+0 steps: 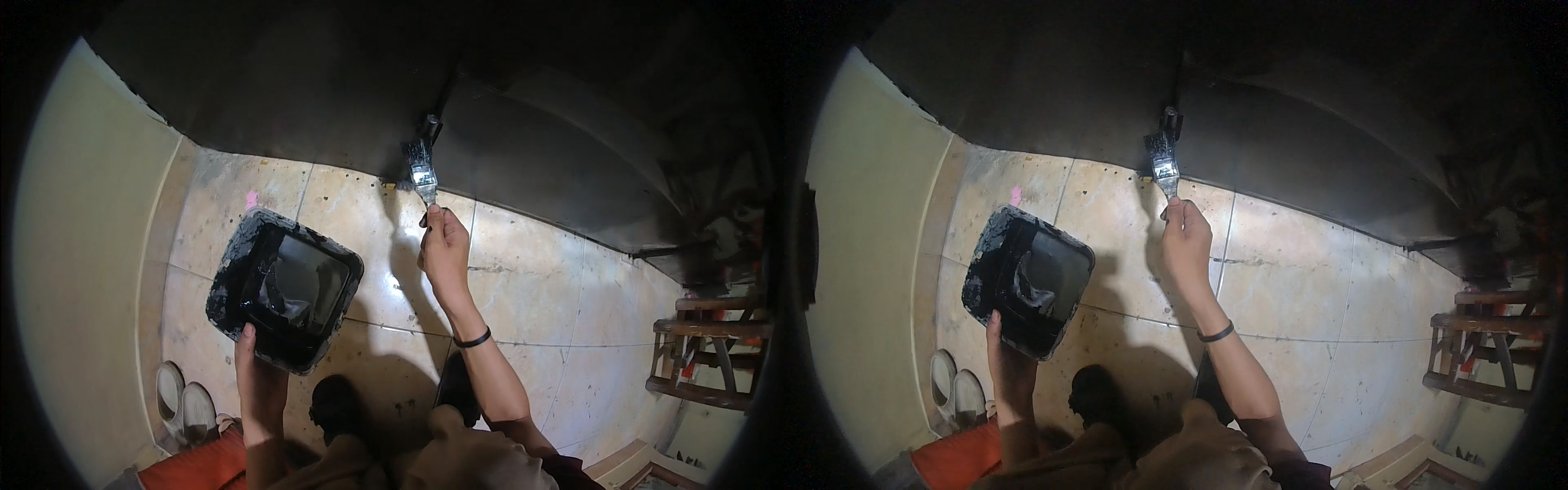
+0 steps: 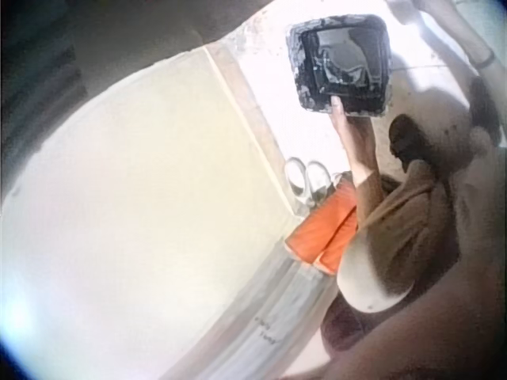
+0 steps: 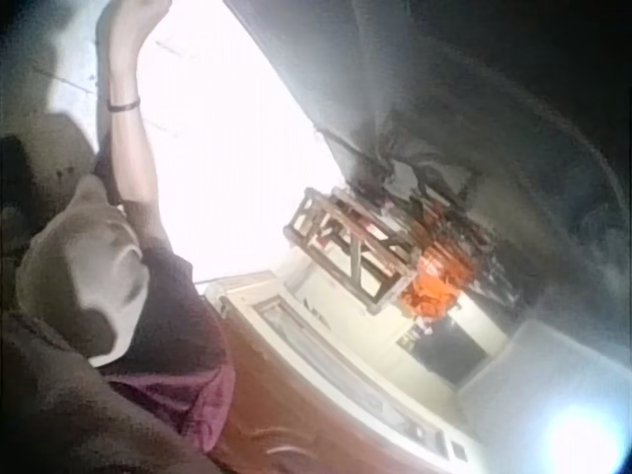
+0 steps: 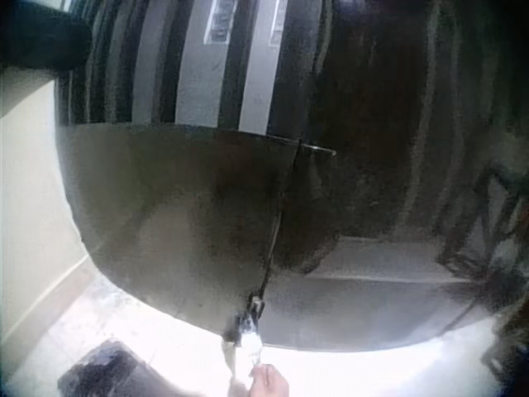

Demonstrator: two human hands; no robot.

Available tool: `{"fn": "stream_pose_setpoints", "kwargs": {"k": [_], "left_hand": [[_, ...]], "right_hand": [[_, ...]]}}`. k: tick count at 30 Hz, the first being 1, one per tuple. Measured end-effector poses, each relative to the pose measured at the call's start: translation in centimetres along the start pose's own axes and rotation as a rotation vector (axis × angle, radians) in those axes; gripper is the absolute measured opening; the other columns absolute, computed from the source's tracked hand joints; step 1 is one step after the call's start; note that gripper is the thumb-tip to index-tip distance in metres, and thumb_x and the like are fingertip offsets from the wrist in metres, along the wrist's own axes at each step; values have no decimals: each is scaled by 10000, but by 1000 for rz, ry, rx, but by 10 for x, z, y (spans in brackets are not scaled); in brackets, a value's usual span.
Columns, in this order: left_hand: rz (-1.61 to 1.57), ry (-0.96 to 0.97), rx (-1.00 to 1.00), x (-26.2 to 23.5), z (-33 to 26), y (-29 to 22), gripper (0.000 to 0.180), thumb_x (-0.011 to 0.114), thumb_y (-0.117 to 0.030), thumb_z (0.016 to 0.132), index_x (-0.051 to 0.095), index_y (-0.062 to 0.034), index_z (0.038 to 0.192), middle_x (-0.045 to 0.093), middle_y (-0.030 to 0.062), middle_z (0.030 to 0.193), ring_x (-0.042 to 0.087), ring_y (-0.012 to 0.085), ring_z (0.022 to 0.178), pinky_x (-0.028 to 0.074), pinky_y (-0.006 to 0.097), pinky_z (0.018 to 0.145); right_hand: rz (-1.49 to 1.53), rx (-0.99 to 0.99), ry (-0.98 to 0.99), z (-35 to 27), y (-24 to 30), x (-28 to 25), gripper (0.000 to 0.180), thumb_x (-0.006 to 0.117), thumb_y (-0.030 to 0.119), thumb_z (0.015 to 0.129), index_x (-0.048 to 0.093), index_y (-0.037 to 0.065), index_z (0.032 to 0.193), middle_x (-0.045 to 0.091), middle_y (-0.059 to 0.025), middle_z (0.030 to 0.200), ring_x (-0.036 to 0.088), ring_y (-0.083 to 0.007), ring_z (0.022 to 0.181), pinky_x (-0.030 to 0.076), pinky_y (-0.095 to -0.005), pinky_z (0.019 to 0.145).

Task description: The person paints the lower section of a dark metal gate using a paintbrush dipped in a container of black paint. They apply paint to the flat surfaces and around the metal latch mechanism.

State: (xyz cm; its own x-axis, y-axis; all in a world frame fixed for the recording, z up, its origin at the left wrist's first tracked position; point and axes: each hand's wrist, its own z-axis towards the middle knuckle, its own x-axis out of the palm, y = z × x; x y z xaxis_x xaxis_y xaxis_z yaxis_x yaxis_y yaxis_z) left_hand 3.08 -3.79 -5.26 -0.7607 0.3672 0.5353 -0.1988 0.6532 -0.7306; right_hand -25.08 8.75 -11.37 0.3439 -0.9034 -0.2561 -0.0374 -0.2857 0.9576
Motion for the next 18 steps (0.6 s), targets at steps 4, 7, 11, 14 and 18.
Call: {"fn": "stream_pose_setpoints", "kwargs": {"k": [4,7,11,14,18], "left_hand": [[-12,-46,-29,4,-3,-1,594,517,-419,1046,414,-46,1496,512,100,1470,500,251,1349,387,434,1144],[-5,-14,-18,6,-2,-2,592,522,-418,1044,418,-44,1491,514,100,1465,503,250,1344,396,431,1137],[-27,7,-6,4,-3,-1,597,525,-415,1043,412,-40,1493,510,106,1468,502,257,1345,397,440,1137],[-39,55,-7,10,0,-3,605,526,-415,1041,405,-37,1497,503,112,1475,497,267,1351,391,448,1144],[-78,28,-8,3,0,1,620,528,-415,1039,390,-31,1505,491,120,1488,487,279,1361,383,458,1152]], "right_hand": [[-57,-198,-117,-9,34,0,352,509,258,1063,607,-27,882,566,-158,647,478,-191,581,414,-369,579],[-235,-262,-166,0,51,-21,334,540,245,1042,641,-43,905,573,-173,602,518,-213,504,394,-378,516],[-502,-318,-128,-10,101,-51,343,572,245,1007,668,-52,864,580,-195,587,574,-304,508,409,-420,530],[-605,-329,-91,11,107,-61,344,588,239,987,672,-56,832,595,-218,608,589,-363,532,418,-447,545],[-649,-227,-71,-2,107,-74,344,592,240,991,674,-55,835,597,-232,620,600,-379,549,423,-445,541]]}}
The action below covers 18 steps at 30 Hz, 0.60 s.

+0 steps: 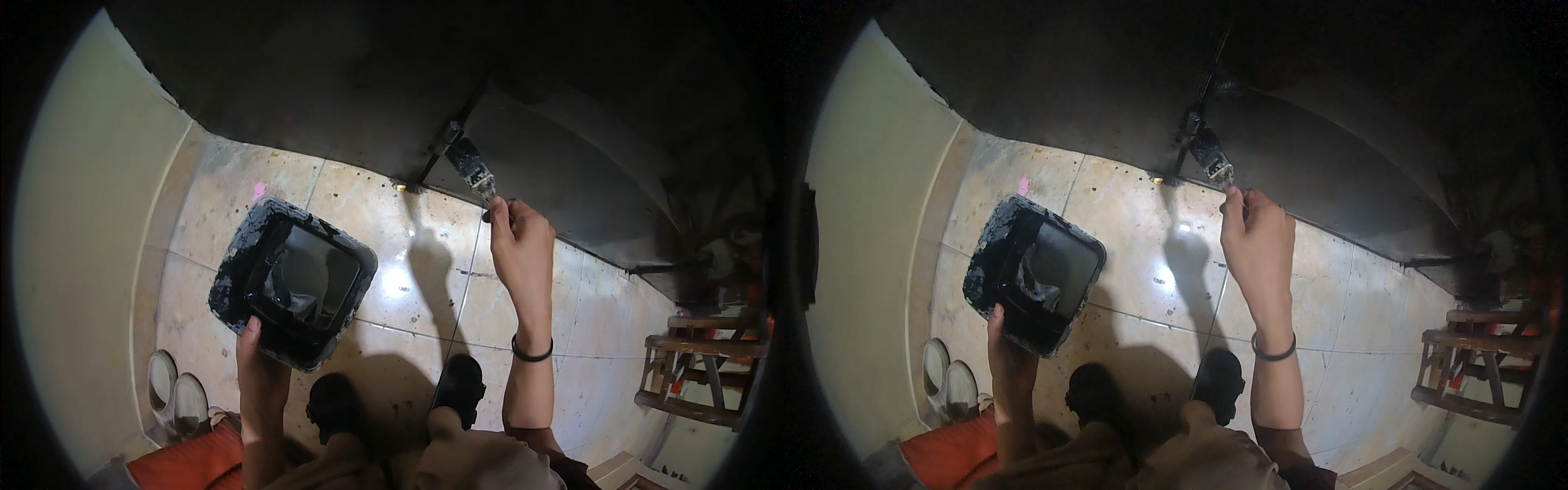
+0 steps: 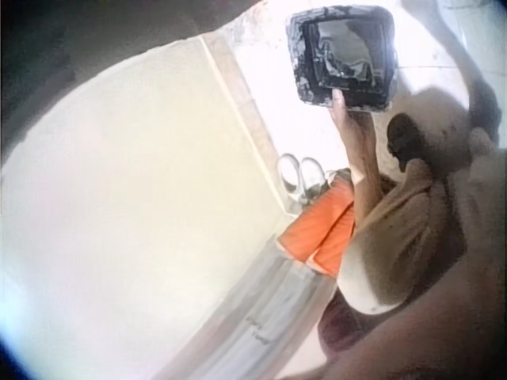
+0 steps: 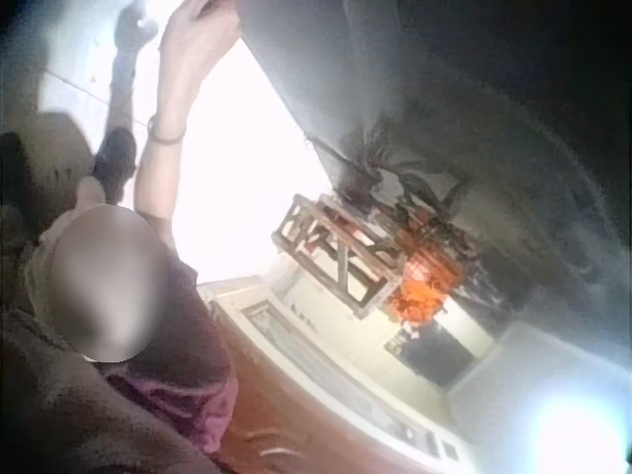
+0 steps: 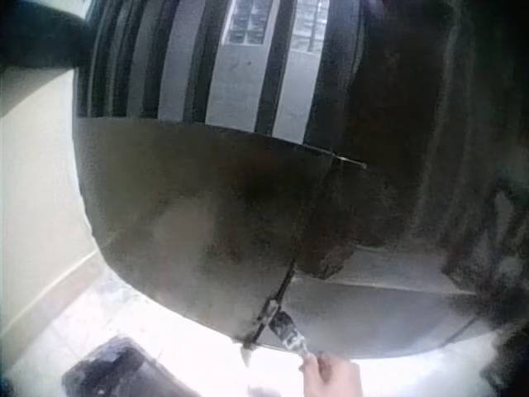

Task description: The person paints the lower section of a dark metal gate using a paintbrush dipped in a container of black paint. They apply paint to the flat surfaces and around the metal latch mechanism.

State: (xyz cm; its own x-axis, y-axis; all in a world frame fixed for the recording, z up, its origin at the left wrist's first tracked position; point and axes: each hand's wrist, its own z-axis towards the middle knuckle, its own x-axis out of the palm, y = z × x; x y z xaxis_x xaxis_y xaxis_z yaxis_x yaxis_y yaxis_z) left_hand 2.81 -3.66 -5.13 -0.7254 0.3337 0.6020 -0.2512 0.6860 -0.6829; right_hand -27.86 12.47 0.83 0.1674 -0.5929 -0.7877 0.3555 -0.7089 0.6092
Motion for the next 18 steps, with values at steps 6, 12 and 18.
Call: {"fn": "stream_pose_setpoints", "kwargs": {"k": [6,12,18], "left_hand": [[24,-37,-9,3,-2,2,634,529,-422,1036,382,-29,1512,487,124,1493,481,284,1367,380,460,1154],[24,-6,-8,0,-3,-2,617,515,-417,1043,390,-29,1506,489,122,1488,490,277,1358,395,454,1139],[48,-16,4,8,-5,-2,596,518,-421,1042,420,-30,1480,522,110,1446,523,260,1315,410,432,1124]], "right_hand": [[26,-76,-145,2,-16,33,328,577,223,1013,611,-21,796,592,-220,607,584,-380,505,406,-424,482],[129,-143,-253,-18,-45,68,245,573,188,1020,546,25,838,575,-190,574,603,-385,500,419,-429,450],[-115,-253,-252,-12,-74,121,201,567,193,1022,527,51,885,606,-186,600,618,-391,510,469,-464,453]]}}
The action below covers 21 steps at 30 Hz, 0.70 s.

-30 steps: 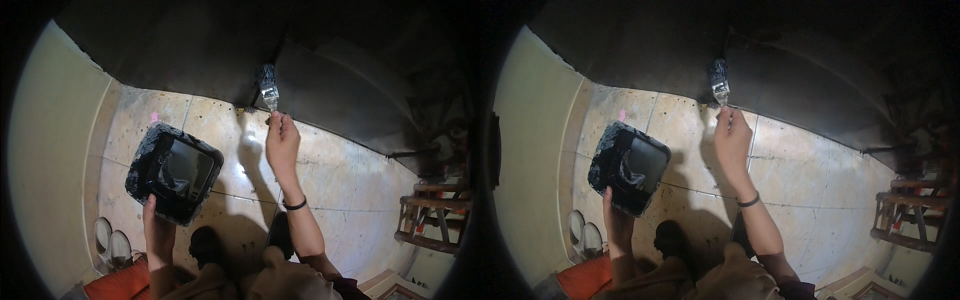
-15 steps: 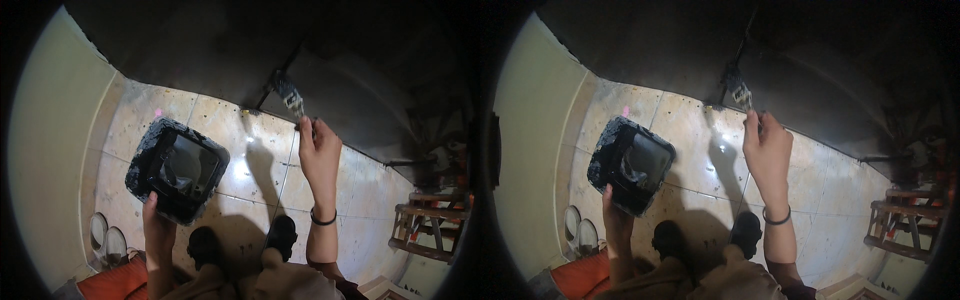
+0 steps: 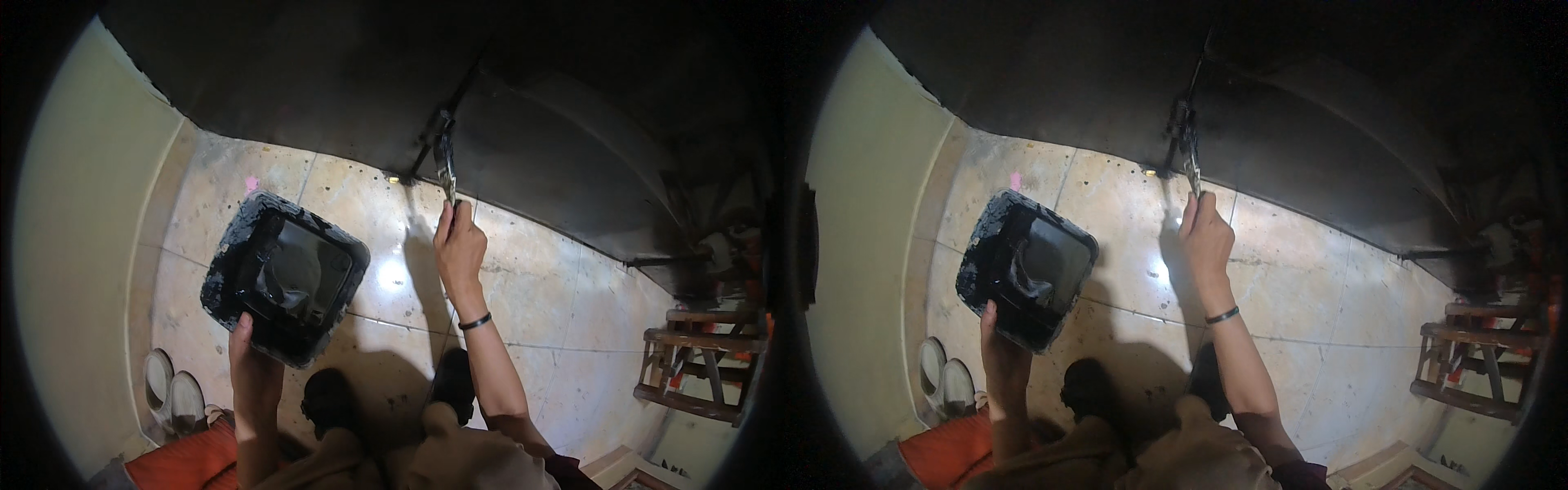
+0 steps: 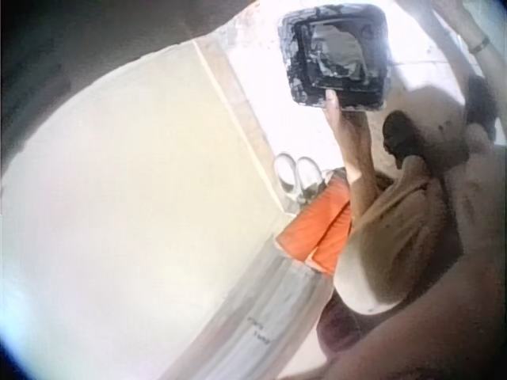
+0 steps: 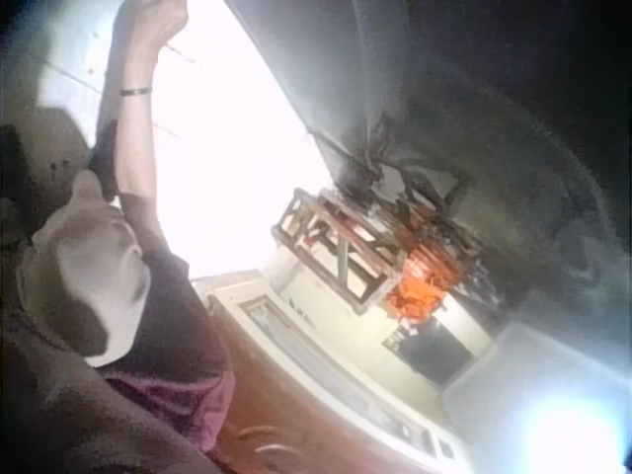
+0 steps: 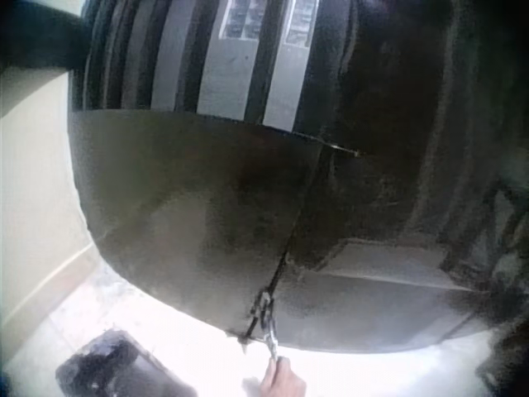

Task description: The person paints the lower section of a dark metal gate using a paintbrush dipped in a container of black paint. They apply paint to the flat surfaces and around the metal latch mechanism.

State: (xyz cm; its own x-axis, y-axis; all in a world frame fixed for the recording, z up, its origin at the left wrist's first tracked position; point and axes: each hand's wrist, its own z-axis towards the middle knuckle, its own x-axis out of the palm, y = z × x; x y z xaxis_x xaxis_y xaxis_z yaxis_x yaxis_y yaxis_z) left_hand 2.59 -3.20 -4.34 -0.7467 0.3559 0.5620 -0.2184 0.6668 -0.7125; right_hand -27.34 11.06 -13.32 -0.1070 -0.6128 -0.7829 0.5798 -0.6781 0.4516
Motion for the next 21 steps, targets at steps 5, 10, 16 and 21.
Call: {"fn": "stream_pose_setpoints", "kwargs": {"k": [5,10,16,21], "left_hand": [[-13,-41,2,2,-1,-2,578,523,-407,1043,433,-26,1468,542,105,1426,536,251,1297,414,428,1120],[-30,-34,-14,-2,-3,-3,577,526,-398,1045,430,-22,1471,545,104,1424,535,253,1300,415,431,1119],[-39,-2,-4,2,1,1,591,505,-414,1051,420,-20,1484,528,117,1446,527,259,1313,402,436,1131],[-22,-6,9,-8,-1,-1,598,478,-432,1057,409,-33,1498,512,123,1470,512,269,1337,391,447,1141]], "right_hand": [[15,46,121,-4,15,-25,213,576,168,1013,560,27,855,613,-201,600,623,-397,515,463,-478,463],[121,18,-49,26,64,-74,201,600,140,999,552,10,853,605,-184,611,625,-358,508,450,-434,447],[-158,-149,-34,11,27,-21,225,610,172,1001,499,43,854,613,-154,635,620,-346,503,470,-417,432],[-150,-114,83,-20,7,-10,220,614,190,1006,505,54,872,609,-143,625,618,-325,496,471,-419,438]]}}
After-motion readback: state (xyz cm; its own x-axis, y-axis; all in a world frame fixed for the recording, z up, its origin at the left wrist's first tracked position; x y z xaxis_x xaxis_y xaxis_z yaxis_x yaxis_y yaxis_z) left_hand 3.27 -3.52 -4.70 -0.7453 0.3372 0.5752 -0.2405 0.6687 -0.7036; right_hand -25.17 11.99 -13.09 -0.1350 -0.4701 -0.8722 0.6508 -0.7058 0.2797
